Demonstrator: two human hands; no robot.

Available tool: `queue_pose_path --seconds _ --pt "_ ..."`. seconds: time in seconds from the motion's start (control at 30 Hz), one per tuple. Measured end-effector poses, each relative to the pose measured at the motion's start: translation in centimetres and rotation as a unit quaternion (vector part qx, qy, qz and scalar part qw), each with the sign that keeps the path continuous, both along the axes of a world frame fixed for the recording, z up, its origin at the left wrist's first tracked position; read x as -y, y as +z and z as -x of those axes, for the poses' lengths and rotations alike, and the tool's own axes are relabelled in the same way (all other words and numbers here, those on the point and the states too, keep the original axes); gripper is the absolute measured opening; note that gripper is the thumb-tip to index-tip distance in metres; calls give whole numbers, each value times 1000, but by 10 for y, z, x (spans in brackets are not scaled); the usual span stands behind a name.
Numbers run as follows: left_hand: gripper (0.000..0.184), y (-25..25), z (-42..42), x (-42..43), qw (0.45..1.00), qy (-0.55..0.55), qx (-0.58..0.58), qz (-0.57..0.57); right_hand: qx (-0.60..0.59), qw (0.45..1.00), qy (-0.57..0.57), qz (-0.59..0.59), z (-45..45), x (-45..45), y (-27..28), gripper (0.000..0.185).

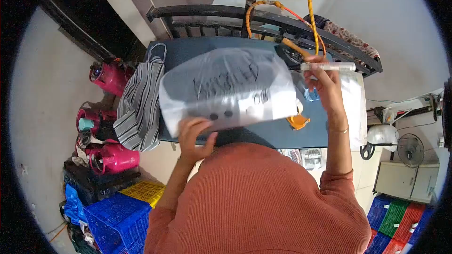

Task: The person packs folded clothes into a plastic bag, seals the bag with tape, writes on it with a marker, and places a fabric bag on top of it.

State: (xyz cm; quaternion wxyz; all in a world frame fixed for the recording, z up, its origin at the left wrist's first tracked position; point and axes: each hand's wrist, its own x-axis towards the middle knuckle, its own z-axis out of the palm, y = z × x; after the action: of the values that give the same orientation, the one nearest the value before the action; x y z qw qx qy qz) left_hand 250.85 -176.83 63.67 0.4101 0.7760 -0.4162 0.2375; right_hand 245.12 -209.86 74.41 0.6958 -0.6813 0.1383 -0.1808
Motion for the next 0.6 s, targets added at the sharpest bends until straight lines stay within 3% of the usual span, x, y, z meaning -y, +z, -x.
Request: queue_pose_path --seconds 0.03,0.1,0.13,0.17,0.23,0.33,0.43,0.47,0.57,0.6 --pt "58 -9 13 -5 991 109 73 21 -42 996 -41 63 -4 25 -17 22" --pt "79 -5 35 -13 957 279 -60 47 -162 966 -36 199 -9 81 -90 27" --pt "94 -2 41 -17 937 270 -217 51 -187 935 -32 301 -12 102 -144 30" --pt "84 -48 48 -39 852 185 -457 175 -209 892 -25 400 -13 117 -182 34" --pt "70 -51 63 -45 779 121 -604 118 -317 818 -24 479 -17 101 -199 32" --pt "57 -52 78 -44 785 78 -599 135 -306 793 5 526 -21 106 -246 36" --pt "60 -52 83 -41 762 62 -611 204 -301 761 28 574 -17 104 -259 38" --pt "60 -59 88 -45 763 66 -611 201 -302 763 31 571 -13 105 -258 38" --pt "66 -83 92 -50 761 75 -615 194 -432 839 84 320 -2 90 -169 51" --pt "67 -86 93 -46 757 68 -611 224 -392 892 128 185 10 75 -149 56"
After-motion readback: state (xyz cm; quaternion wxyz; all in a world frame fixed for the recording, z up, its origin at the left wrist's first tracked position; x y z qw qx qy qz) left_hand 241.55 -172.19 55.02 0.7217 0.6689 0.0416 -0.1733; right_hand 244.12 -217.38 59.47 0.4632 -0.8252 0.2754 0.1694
